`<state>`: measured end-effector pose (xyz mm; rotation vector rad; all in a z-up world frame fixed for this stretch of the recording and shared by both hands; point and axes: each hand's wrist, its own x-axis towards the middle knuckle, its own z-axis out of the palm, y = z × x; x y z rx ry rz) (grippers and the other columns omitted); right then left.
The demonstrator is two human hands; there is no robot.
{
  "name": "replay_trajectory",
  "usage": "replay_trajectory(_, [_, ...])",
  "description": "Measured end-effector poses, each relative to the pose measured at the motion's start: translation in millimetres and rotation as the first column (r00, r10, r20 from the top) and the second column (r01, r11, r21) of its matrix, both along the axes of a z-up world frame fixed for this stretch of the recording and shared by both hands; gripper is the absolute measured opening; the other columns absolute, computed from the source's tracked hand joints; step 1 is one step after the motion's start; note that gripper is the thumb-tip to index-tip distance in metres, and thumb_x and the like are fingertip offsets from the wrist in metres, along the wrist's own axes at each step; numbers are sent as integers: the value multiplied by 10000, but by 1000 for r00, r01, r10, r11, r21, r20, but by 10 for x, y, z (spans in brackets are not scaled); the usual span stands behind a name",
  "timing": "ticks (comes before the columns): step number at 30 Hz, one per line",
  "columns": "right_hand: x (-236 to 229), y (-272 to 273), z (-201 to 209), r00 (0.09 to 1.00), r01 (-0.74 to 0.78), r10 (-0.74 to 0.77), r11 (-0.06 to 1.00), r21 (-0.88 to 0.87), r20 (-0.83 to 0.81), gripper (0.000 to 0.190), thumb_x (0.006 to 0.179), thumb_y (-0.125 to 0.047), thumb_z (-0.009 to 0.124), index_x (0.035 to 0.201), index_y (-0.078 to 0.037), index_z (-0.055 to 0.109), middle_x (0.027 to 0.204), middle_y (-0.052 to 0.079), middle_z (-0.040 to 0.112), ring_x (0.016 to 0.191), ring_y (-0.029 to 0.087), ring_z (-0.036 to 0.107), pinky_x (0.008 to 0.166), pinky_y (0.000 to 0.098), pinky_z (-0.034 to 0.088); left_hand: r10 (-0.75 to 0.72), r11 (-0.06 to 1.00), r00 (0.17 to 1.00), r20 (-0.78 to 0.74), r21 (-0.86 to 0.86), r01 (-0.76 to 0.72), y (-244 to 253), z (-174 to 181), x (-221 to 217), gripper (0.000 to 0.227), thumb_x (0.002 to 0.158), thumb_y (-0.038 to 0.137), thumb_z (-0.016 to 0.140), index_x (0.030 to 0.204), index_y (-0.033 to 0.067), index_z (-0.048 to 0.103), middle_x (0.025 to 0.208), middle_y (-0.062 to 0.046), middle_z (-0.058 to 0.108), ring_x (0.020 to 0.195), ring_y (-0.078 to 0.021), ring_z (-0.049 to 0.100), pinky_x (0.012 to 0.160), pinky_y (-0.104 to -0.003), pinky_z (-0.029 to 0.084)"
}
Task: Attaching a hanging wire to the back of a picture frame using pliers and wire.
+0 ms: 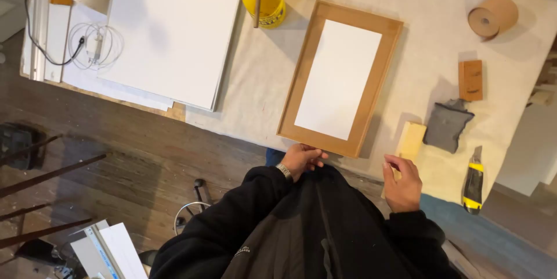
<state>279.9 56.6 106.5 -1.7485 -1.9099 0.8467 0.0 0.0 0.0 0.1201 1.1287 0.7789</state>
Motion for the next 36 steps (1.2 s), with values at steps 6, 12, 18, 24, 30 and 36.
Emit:
replay_trajectory(6, [-389,-55,-428,989,-65,32,971,-232,-143,463,922,-145,736,1337,-13,580,1158,133,691,1038,230,682,926,359,548,-36,999,999,-5,-30,36,13,11,-54,152,996,118,609,1102,15,647,969,-90,767,692,-151,693,556,-268,499])
replay_trajectory(12, [-631,-78,-467,990,51,-88,948,-313,-105,762,823,-187,810,1469,-31,438,1063,106,646,967,231,638,887,374,540,-323,915,859,-398,99,390,76,429,-433,271,997,258,643,1090,18,729,785,-68,747,649,-154,696,539,-273,537])
replay_trajectory(18, [-698,-39,-399,999,28,-16,956,-291,43,773,816,-220,848,1481,-91,476,1059,110,581,909,242,602,842,364,544,166,656,153,-974,225,721,262,687,-1307,523,811,297,823,1204,4,638,920,-141,653,809,-263,614,694,-402,539])
replay_trajectory(24, [-713,-77,-461,992,124,-123,951,-283,24,733,786,-208,842,1461,-128,570,1007,76,589,839,200,607,790,350,559,99,435,169,-981,195,879,367,568,-1526,707,829,353,831,1390,26,553,1072,-140,622,951,-306,593,860,-406,521])
replay_trajectory(30, [-831,-98,-425,984,167,-150,965,-203,95,688,815,-161,839,1449,-111,577,976,61,583,804,183,599,766,328,566,15,383,151,-988,145,912,439,491,-1584,828,817,429,804,1470,27,491,1108,-148,607,1027,-307,583,913,-419,507])
replay_trajectory(36, [-864,-166,-503,968,238,-215,949,-206,128,669,824,-168,856,1437,-123,590,971,49,571,816,174,589,778,320,567,-221,403,154,-963,53,914,727,583,-1782,446,956,446,696,1255,115,671,968,-57,697,792,-191,673,700,-345,583])
